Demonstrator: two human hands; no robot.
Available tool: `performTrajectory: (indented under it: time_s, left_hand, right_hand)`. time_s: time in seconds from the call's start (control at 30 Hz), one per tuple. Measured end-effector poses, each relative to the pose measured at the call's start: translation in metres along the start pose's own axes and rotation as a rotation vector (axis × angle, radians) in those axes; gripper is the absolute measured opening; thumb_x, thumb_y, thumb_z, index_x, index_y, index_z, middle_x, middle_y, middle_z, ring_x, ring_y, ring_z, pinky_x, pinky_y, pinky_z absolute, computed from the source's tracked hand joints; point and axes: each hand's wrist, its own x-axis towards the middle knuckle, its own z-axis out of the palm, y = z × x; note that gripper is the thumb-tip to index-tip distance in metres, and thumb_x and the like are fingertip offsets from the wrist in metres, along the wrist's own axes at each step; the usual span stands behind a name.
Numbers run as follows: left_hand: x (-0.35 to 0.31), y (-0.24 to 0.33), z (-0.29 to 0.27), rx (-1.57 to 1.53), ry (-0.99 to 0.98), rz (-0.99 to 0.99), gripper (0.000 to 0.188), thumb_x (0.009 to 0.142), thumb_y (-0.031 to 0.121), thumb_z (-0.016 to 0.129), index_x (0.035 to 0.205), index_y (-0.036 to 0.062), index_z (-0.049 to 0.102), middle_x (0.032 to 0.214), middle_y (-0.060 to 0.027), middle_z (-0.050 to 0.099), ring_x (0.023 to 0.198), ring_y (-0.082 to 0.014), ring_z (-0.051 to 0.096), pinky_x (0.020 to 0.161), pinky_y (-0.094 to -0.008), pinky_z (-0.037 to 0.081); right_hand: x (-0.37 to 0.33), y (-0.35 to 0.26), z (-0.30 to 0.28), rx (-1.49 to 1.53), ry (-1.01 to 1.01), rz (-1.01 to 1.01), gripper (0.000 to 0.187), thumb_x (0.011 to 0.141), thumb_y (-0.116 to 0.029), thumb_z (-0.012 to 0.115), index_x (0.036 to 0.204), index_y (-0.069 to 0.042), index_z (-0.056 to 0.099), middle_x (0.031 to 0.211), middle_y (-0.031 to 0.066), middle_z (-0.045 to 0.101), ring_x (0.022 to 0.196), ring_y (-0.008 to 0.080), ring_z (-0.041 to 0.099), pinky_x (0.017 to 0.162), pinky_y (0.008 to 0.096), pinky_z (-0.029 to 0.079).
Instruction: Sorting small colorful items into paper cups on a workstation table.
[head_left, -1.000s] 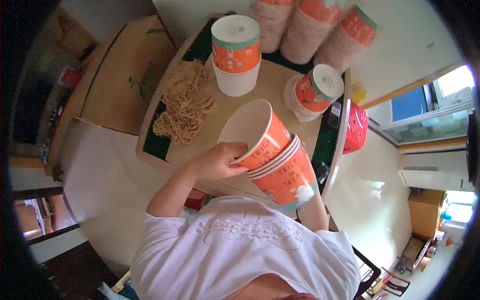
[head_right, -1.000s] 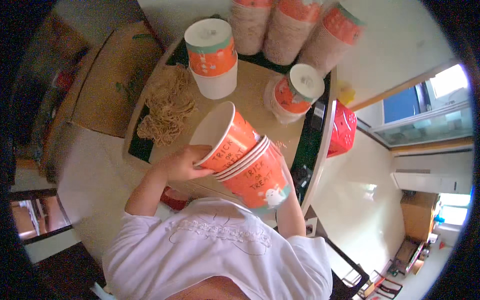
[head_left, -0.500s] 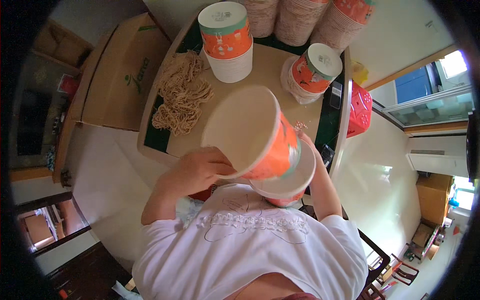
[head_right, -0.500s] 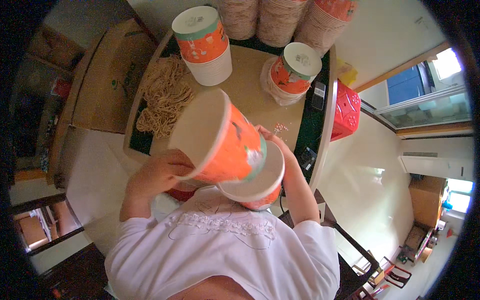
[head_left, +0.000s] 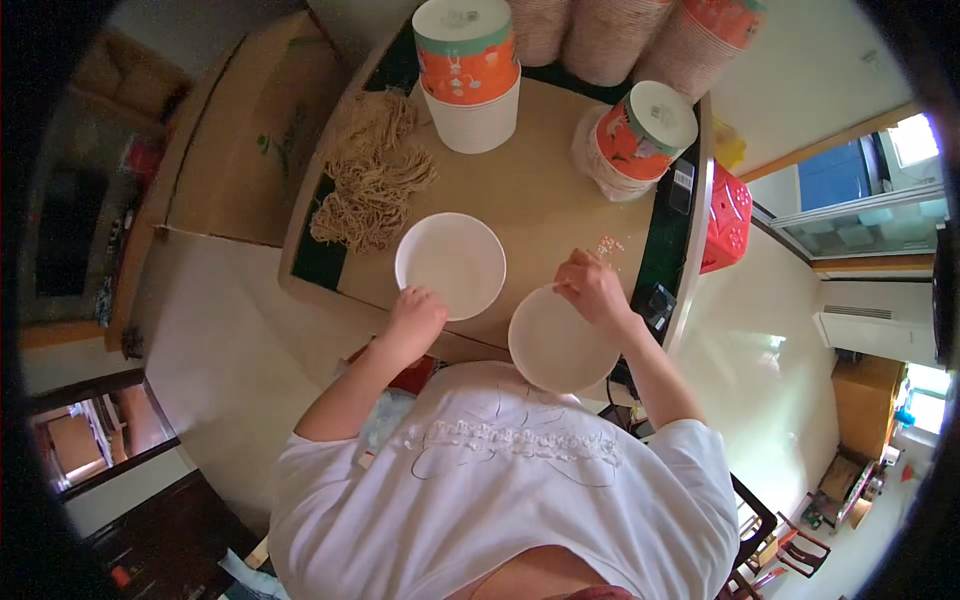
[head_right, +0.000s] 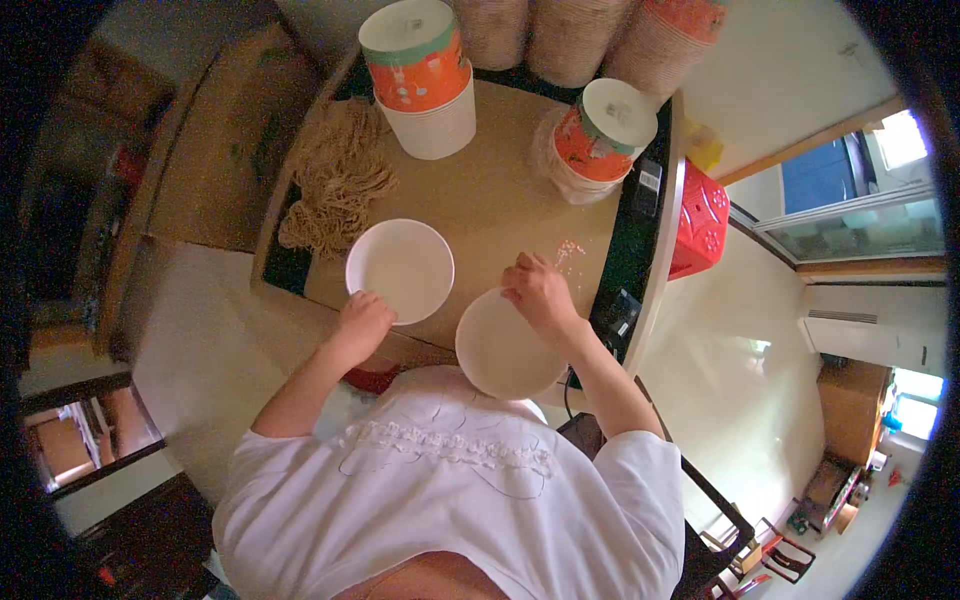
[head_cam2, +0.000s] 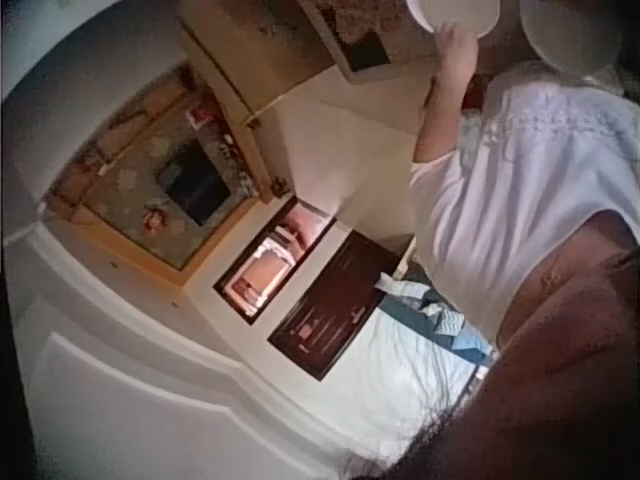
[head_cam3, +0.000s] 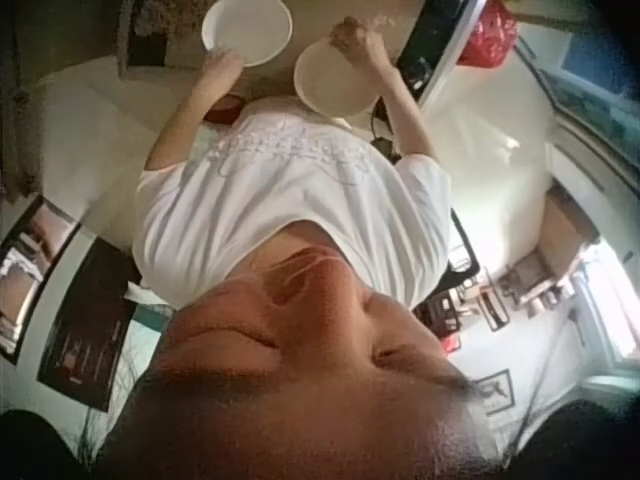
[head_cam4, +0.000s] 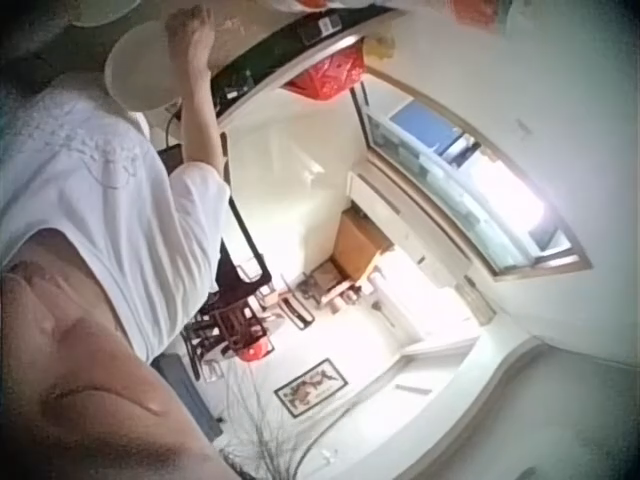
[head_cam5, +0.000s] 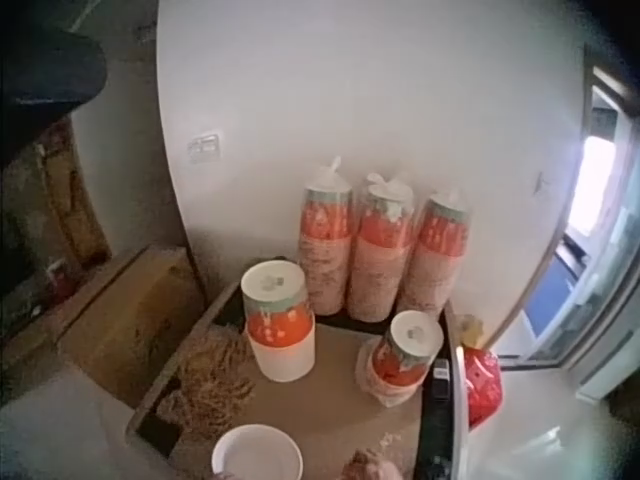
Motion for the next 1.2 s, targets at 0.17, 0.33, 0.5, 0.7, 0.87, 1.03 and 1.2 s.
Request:
performTrajectory:
  time_s: [0.17, 0.33, 0.5, 0.7, 0.87, 1.03, 1.2]
  left_hand:
    - [-0.009, -0.002, 0.025, -0.073, -0.051, -0.054, 0.015, 0.076, 0.015, 0.061, 0.088, 0.0082, 0.065, 0.091, -0.0101, 0.058, 0.094, -0.0271, 0.056, 0.083, -0.0404, 0.045]
    - [-0.003, 0.013, -0.021, -0.405, 0.109, 0.044, 0.026, 0.076, 0.022, 0.068, 0.098, 0.0082, 0.064, 0.090, -0.0106, 0.059, 0.095, -0.0280, 0.055, 0.084, -0.0401, 0.044]
    - [0.019, 0.018, -0.032, -0.558, 0.160, -0.039, 0.024, 0.078, 0.020, 0.068, 0.097, 0.0065, 0.063, 0.088, -0.0115, 0.060, 0.089, -0.0299, 0.057, 0.081, -0.0387, 0.046]
    - [0.046, 0.033, -0.029, -0.671, 0.322, -0.032, 0.023, 0.077, 0.008, 0.066, 0.099, 0.0055, 0.063, 0.094, -0.0129, 0.060, 0.087, -0.0303, 0.058, 0.075, -0.0385, 0.048]
    - [0.064, 0.053, -0.027, -0.904, 0.315, -0.012, 0.027, 0.076, 0.002, 0.063, 0.102, 0.0049, 0.063, 0.094, -0.0112, 0.060, 0.084, -0.0277, 0.061, 0.073, -0.0342, 0.050]
    - [0.067, 0.057, -0.024, -0.981, 0.283, -0.077, 0.026, 0.077, 0.003, 0.064, 0.102, 0.0057, 0.063, 0.092, -0.0105, 0.059, 0.080, -0.0257, 0.062, 0.069, -0.0321, 0.050]
    - [0.066, 0.055, -0.029, -1.069, 0.384, -0.017, 0.015, 0.083, 0.008, 0.063, 0.098, 0.0049, 0.065, 0.087, -0.0091, 0.060, 0.079, -0.0205, 0.061, 0.067, -0.0303, 0.049]
  right_hand:
    - [-0.004, -0.009, -0.008, -0.092, 0.041, 0.199, 0.013, 0.072, -0.004, 0.067, 0.081, -0.006, 0.059, 0.084, 0.0102, 0.058, 0.084, 0.0325, 0.056, 0.073, 0.0408, 0.047]
    - [-0.011, -0.021, -0.027, -0.108, 0.169, 0.086, 0.012, 0.076, -0.007, 0.063, 0.087, -0.008, 0.058, 0.084, 0.0089, 0.057, 0.087, 0.0304, 0.056, 0.072, 0.0408, 0.048]
    - [-0.012, -0.024, -0.032, -0.145, 0.225, 0.097, 0.010, 0.079, -0.009, 0.061, 0.088, -0.009, 0.057, 0.084, 0.0097, 0.057, 0.085, 0.0309, 0.057, 0.068, 0.0414, 0.049]
    - [-0.014, -0.024, -0.031, -0.147, 0.114, 0.239, 0.008, 0.085, -0.014, 0.056, 0.092, -0.009, 0.056, 0.084, 0.0104, 0.059, 0.081, 0.0324, 0.059, 0.066, 0.0417, 0.049]
    - [-0.011, -0.028, -0.034, -0.157, 0.084, 0.160, 0.010, 0.085, -0.014, 0.057, 0.093, -0.010, 0.055, 0.084, 0.0102, 0.061, 0.082, 0.0312, 0.060, 0.066, 0.0420, 0.050]
    - [-0.010, -0.031, -0.039, -0.213, 0.070, 0.129, 0.010, 0.083, -0.012, 0.058, 0.093, -0.010, 0.056, 0.082, 0.0104, 0.061, 0.082, 0.0309, 0.060, 0.066, 0.0419, 0.050]
    - [-0.007, -0.041, -0.055, -0.144, 0.074, 0.104, 0.011, 0.081, -0.009, 0.060, 0.091, -0.009, 0.057, 0.081, 0.0110, 0.062, 0.080, 0.0311, 0.061, 0.065, 0.0410, 0.050]
